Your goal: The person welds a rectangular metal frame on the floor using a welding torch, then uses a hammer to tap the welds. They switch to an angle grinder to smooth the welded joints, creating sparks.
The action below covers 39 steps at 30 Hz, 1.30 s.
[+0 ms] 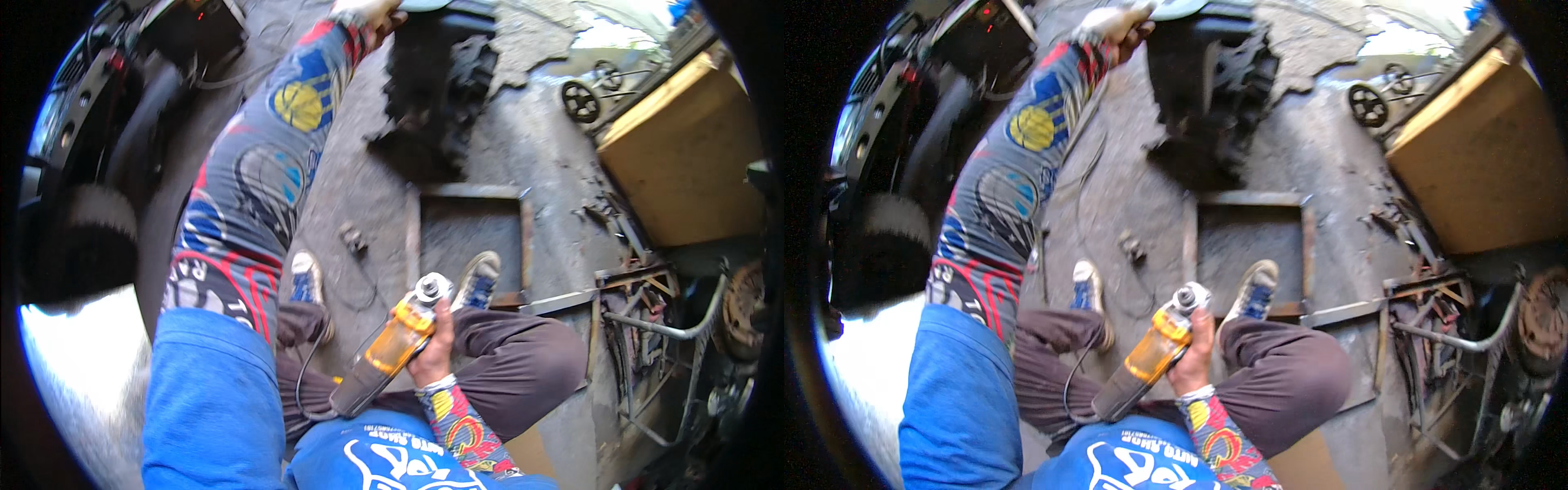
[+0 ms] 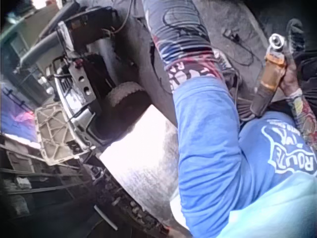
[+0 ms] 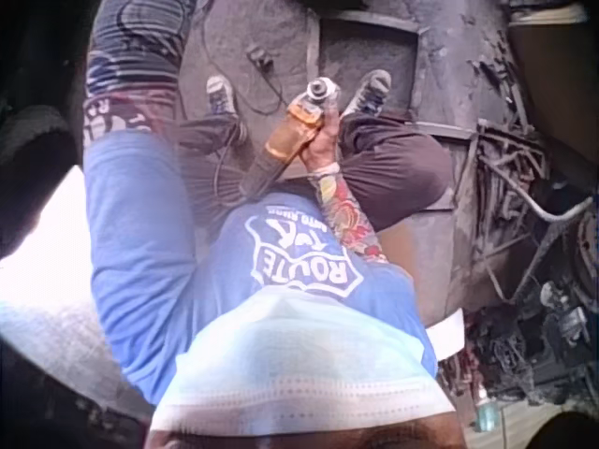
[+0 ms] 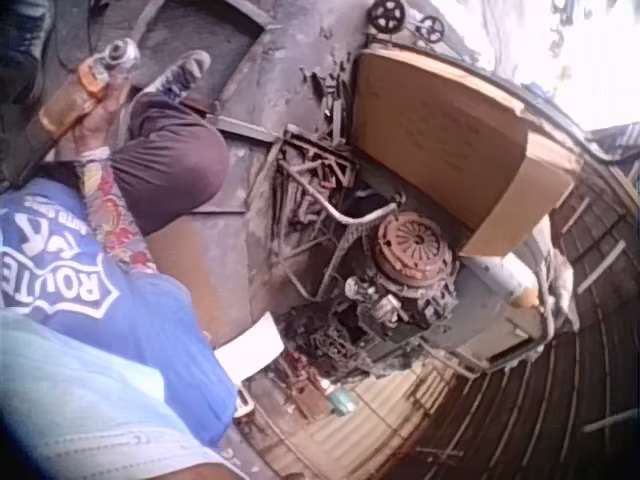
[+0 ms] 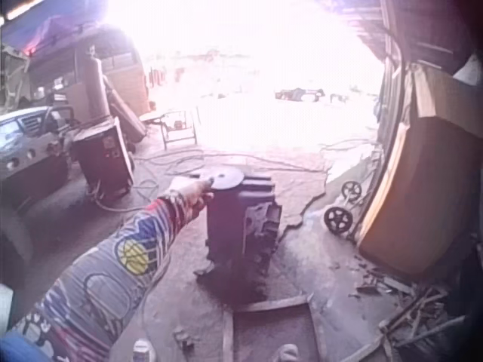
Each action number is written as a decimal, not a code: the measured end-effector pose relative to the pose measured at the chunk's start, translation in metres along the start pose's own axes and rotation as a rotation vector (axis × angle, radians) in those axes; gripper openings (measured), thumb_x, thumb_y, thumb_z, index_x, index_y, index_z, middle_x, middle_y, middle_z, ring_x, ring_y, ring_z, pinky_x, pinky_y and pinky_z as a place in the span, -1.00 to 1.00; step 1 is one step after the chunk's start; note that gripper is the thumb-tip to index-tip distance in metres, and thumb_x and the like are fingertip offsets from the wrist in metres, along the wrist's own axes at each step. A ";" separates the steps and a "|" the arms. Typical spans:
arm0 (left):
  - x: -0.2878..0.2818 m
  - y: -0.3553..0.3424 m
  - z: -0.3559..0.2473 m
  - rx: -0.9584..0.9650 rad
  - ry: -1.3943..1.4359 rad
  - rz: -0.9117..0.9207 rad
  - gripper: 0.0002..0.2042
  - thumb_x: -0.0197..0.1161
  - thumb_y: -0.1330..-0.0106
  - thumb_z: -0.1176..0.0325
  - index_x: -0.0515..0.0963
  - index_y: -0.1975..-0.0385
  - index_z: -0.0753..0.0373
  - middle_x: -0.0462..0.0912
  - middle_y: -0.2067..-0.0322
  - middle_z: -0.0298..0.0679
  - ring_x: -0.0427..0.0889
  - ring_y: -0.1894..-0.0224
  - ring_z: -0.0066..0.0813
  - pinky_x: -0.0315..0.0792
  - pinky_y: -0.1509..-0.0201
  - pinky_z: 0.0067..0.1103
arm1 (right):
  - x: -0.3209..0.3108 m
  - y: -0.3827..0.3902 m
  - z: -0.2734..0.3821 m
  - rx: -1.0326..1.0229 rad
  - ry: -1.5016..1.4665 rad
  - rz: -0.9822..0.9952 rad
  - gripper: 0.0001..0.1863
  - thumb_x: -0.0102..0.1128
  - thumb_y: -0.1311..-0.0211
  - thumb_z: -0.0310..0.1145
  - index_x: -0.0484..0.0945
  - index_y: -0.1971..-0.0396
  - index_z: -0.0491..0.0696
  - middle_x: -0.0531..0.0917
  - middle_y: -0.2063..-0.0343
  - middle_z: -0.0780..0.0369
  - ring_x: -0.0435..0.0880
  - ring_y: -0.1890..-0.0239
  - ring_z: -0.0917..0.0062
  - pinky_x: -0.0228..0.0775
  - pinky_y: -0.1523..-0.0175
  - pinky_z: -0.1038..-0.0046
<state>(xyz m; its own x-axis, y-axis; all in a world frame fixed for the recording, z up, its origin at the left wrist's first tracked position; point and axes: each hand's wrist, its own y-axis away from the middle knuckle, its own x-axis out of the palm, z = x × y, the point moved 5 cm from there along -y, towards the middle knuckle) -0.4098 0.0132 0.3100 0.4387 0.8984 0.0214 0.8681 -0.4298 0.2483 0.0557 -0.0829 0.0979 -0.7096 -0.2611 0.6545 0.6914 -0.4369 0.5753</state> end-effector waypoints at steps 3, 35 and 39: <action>-0.048 0.012 -0.007 0.139 -0.376 -0.209 -0.71 0.09 -0.49 0.11 0.68 0.18 0.15 0.72 0.40 -0.22 0.66 0.38 -0.21 0.51 0.22 -0.47 | 0.007 0.004 0.000 0.079 -0.064 0.057 -0.31 0.09 -0.32 0.28 0.55 0.01 -0.13 0.71 0.26 0.15 0.74 0.23 0.35 0.67 0.15 0.28; -0.561 0.227 0.553 -0.605 -0.887 -1.073 -0.50 0.52 -0.07 -0.02 0.69 0.22 0.33 0.77 0.27 -0.01 0.75 0.17 -0.12 0.54 0.01 -0.32 | 0.008 -0.035 -0.011 0.242 -0.015 -0.213 -0.20 0.16 -0.24 0.32 0.50 -0.11 -0.15 0.71 0.14 0.14 0.73 0.15 0.24 0.65 0.06 0.12; -0.481 0.185 0.444 -0.275 -1.012 -0.906 -0.55 0.52 -0.09 0.02 0.67 0.28 0.33 0.75 0.33 -0.04 0.73 0.29 -0.15 0.56 0.12 -0.34 | 0.025 -0.019 -0.001 0.196 -0.080 -0.132 -0.27 0.16 -0.27 0.27 0.51 -0.10 -0.13 0.72 0.16 0.16 0.74 0.17 0.27 0.66 0.08 0.14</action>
<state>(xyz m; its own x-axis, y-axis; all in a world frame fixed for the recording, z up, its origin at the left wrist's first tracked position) -0.3576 -0.5387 -0.0845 -0.1693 0.3447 -0.9233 0.9164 0.3998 -0.0188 0.0247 -0.0819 0.1024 -0.7880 -0.1400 0.5996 0.6120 -0.2851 0.7377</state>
